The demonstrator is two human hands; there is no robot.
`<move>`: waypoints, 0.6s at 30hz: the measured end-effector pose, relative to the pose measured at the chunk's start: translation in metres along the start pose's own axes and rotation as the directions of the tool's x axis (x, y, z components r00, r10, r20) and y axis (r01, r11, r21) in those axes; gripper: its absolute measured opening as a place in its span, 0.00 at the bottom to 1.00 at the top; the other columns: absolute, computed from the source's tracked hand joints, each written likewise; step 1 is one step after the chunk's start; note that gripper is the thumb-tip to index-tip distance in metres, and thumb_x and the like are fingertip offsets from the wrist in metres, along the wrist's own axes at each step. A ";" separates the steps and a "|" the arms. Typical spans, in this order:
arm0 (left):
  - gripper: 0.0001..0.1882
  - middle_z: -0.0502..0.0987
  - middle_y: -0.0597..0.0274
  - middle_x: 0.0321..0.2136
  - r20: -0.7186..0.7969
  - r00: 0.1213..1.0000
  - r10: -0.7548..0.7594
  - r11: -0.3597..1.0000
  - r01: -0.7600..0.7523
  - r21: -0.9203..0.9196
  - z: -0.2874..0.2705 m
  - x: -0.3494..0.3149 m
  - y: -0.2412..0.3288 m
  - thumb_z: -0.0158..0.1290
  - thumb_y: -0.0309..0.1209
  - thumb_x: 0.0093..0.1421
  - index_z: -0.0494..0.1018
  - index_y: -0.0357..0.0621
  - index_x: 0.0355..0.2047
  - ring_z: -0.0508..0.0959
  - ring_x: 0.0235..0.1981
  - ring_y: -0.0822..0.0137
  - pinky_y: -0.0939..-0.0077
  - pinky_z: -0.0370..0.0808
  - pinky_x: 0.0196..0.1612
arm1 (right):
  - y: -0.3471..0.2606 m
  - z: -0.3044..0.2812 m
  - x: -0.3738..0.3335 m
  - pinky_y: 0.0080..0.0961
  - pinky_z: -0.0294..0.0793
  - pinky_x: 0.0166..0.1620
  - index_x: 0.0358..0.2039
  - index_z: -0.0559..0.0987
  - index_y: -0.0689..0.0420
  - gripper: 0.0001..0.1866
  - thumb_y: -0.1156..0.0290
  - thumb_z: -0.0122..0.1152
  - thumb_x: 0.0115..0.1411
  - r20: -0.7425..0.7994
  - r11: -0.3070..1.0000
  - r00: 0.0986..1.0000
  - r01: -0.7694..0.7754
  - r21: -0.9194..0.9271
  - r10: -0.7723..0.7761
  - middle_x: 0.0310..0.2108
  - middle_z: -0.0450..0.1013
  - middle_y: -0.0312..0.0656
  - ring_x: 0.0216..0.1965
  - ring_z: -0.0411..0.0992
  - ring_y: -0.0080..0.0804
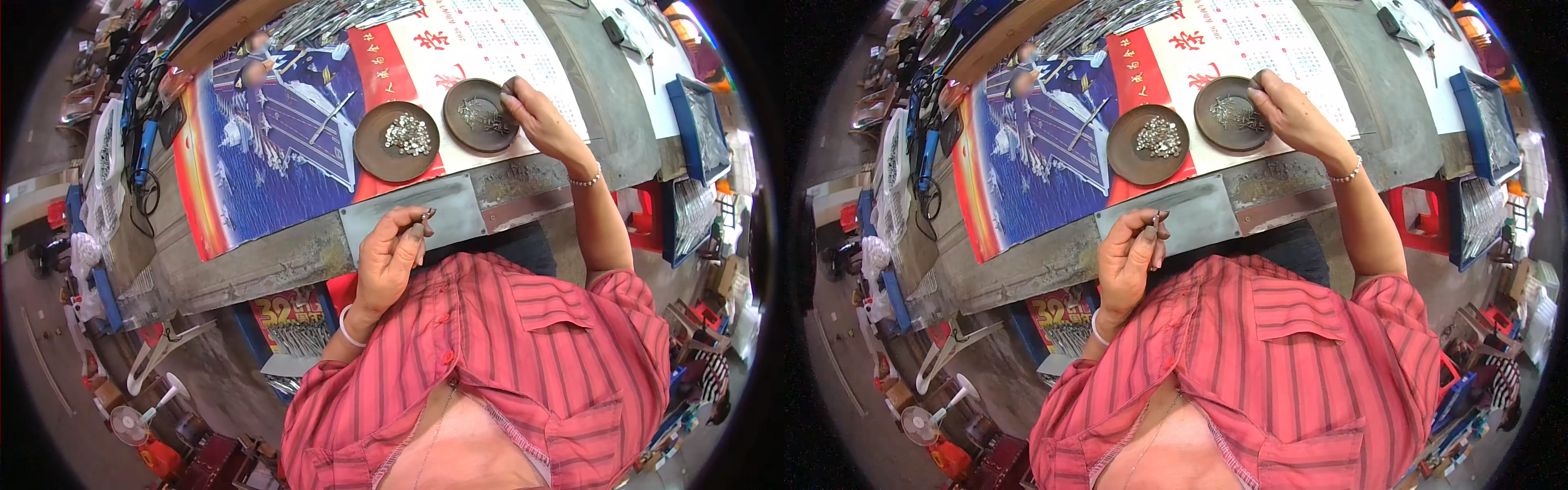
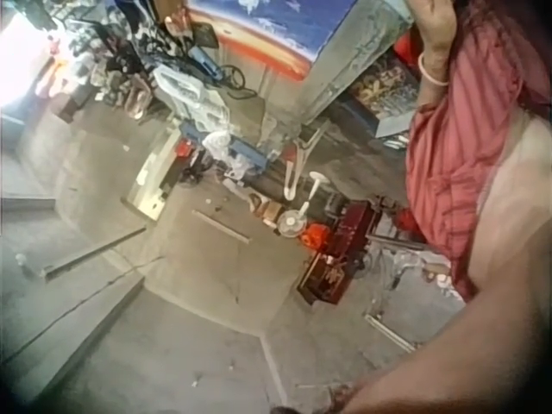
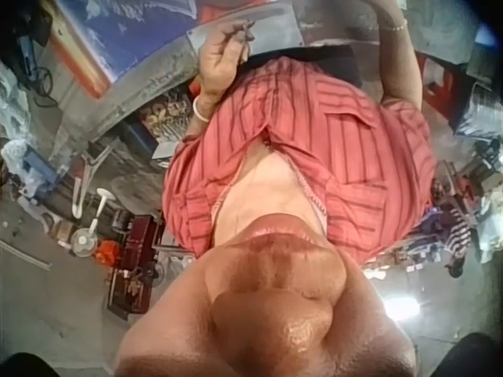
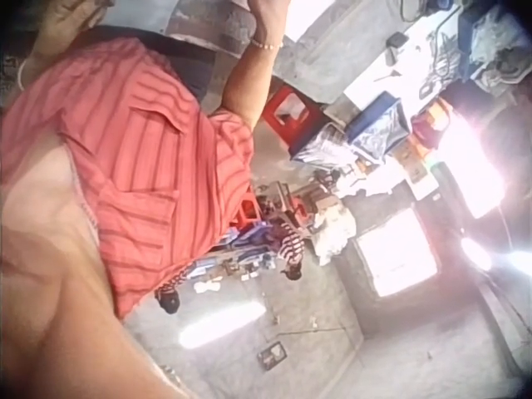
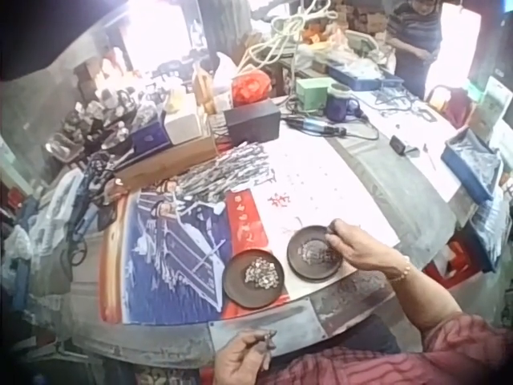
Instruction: Assembling small metal components by inserting pins into hardware pieces at a workbench.
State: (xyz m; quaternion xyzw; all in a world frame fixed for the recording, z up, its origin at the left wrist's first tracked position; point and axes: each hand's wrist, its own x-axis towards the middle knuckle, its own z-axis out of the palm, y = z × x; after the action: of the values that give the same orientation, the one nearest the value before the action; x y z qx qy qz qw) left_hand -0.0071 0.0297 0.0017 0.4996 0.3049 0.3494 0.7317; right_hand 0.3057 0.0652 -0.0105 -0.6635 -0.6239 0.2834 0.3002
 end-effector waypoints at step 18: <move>0.12 0.71 0.61 0.32 0.001 1.000 0.020 0.999 -0.020 0.032 -0.004 0.001 0.001 0.43 0.26 0.65 0.68 0.33 0.47 0.65 0.21 0.80 0.88 0.63 0.24 | -0.010 0.013 0.002 0.19 0.73 0.33 0.32 0.72 0.60 0.05 0.72 0.54 0.61 0.228 0.222 0.973 -0.231 0.947 0.039 0.29 0.72 0.39 0.25 0.69 0.23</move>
State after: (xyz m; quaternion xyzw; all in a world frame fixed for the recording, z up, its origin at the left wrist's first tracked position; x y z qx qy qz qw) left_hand -0.0104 0.0326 0.0009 0.5143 0.3051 0.3516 0.7202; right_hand 0.2888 0.0686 -0.0116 -0.3628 -0.2757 0.6835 0.5703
